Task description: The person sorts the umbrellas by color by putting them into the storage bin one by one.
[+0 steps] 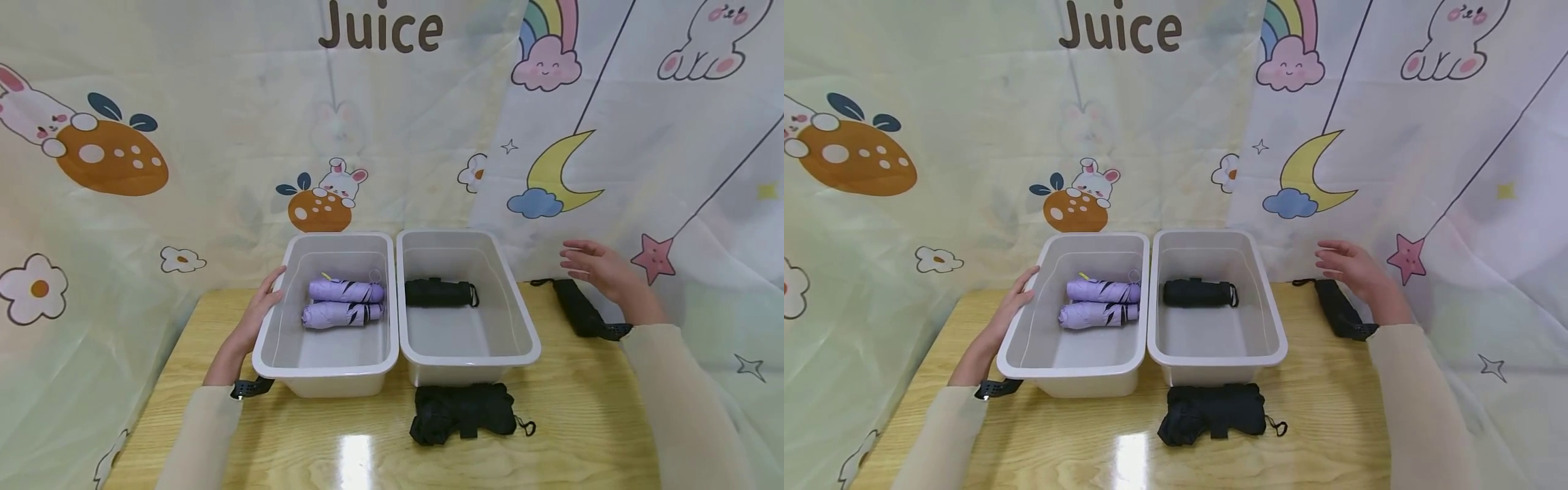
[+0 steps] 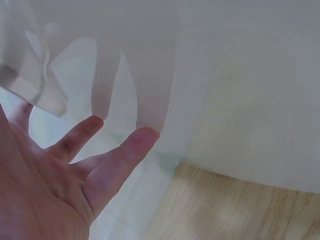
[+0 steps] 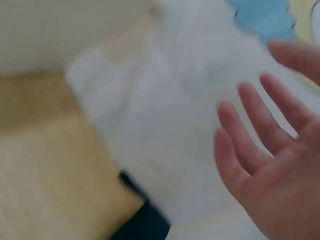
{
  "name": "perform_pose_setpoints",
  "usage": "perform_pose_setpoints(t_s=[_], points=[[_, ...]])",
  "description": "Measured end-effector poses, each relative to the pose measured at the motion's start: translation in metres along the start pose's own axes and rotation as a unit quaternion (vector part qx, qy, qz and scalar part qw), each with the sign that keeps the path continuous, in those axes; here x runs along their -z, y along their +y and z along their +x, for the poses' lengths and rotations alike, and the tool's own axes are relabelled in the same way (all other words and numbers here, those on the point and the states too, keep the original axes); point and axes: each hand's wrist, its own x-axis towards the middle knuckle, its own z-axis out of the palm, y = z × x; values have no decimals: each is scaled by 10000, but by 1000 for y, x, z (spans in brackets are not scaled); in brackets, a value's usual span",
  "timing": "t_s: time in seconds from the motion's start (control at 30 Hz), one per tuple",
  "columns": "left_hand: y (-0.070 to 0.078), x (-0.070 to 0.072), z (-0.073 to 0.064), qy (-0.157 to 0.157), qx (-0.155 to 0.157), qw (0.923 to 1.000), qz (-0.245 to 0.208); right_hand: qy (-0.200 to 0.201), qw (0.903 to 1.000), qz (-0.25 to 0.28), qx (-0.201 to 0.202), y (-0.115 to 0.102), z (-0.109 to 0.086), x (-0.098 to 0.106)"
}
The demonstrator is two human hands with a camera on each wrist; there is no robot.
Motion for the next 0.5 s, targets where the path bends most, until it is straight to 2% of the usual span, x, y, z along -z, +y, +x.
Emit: perform_pose_setpoints(t_s=[0.13,0.27,0.33,0.5], points=[[0,2,-3,65,-106,9999,16,703,9943,-794,-48,29,2,-3],[-6,2,-3,14,-228,9997,-88,1169,9778,-1732,-135,59,0,-5],[-7,1,-3,-57,-247,9996,-128,1166,9708,-2087,-214,74,-2,-4],[-3,-1,0,44,-173,9997,-159,1040,9548,-2759,-378,103,-1,-8]])
